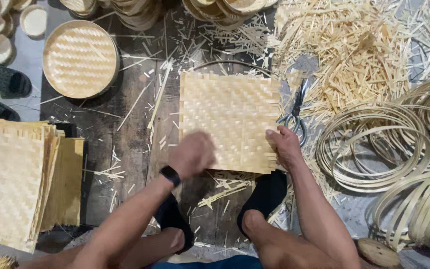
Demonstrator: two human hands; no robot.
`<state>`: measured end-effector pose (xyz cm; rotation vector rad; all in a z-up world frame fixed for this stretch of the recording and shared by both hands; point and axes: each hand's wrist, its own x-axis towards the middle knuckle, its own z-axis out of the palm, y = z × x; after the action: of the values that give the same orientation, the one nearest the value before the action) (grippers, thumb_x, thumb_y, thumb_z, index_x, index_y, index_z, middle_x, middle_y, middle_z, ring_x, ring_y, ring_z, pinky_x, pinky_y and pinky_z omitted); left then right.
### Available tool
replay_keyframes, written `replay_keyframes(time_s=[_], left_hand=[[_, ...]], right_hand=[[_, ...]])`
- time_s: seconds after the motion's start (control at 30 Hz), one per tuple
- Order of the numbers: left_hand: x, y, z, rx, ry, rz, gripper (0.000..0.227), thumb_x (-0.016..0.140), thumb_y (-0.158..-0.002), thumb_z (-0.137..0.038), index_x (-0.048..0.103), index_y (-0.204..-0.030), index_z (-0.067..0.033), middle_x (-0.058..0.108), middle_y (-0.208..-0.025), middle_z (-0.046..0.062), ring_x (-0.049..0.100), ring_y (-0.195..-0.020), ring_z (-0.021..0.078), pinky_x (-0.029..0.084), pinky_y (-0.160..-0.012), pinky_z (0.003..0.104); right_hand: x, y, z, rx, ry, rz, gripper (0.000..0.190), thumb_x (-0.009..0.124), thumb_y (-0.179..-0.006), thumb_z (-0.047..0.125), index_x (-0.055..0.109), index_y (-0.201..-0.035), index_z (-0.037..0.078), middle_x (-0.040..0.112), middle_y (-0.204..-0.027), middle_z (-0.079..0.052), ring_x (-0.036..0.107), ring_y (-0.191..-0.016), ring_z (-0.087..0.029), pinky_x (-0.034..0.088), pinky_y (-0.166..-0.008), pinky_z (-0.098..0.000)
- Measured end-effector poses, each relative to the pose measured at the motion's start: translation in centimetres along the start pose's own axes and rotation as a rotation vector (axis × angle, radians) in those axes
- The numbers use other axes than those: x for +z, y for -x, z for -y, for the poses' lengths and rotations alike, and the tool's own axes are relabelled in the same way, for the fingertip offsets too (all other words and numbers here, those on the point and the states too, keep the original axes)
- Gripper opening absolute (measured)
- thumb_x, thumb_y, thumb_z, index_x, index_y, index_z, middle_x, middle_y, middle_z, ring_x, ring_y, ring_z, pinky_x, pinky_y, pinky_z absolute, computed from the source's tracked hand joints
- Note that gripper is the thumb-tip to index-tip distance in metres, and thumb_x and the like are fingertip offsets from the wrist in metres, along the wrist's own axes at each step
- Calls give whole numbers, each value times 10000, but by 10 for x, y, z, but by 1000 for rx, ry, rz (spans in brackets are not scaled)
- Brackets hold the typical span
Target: The person assembles a bamboo steamer by placing a woven mat onto a circular frame, pressing it into place using a wooden block, and trimming the excess bamboo with shears.
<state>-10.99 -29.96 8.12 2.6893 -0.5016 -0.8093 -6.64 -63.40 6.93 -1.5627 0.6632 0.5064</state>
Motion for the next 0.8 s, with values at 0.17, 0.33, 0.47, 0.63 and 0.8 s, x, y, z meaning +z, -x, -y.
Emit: replay_keyframes(time_s=[0.17,0.33,0.47,0.63,0.8], left_hand=[[-28,-38,59,-589,824,-525,580,887,-776,-225,627,-1228,29,726,-1114,155,690,-977,218,564,-881,355],[-19,-47,82,-600,1228,-401,372,891,-747,-116,759,-1066,22,786,-967,92,732,-792,151,627,-723,306],[-17,-48,86,-629,1181,-382,340,891,-757,-102,757,-1047,16,790,-968,101,743,-793,145,632,-725,299],[-19,-42,79,-616,1230,-415,344,884,-769,-96,753,-1055,44,791,-965,117,752,-790,150,634,-727,294],[-28,-38,63,-582,1220,-539,422,894,-739,-102,727,-1095,54,783,-913,104,750,-776,165,641,-729,312]], right_hand=[[15,-7,-10,-166,-30,46,334,801,-893,127,697,-1147,-64,673,-858,-52,527,-647,-80,431,-554,-250],[18,-15,-30,-174,-209,39,248,802,-857,57,698,-1064,-29,722,-870,-46,609,-666,-64,495,-586,-234],[20,-20,-36,-171,-301,19,250,815,-853,14,665,-1040,-57,727,-886,-83,647,-684,-98,521,-603,-252],[22,-16,-36,-155,-276,10,260,795,-846,42,698,-1066,-57,756,-910,-86,691,-715,-94,570,-632,-236],[26,-7,-34,-271,-75,-92,258,806,-884,63,702,-1083,-63,741,-875,-78,628,-700,-68,498,-597,-216]])
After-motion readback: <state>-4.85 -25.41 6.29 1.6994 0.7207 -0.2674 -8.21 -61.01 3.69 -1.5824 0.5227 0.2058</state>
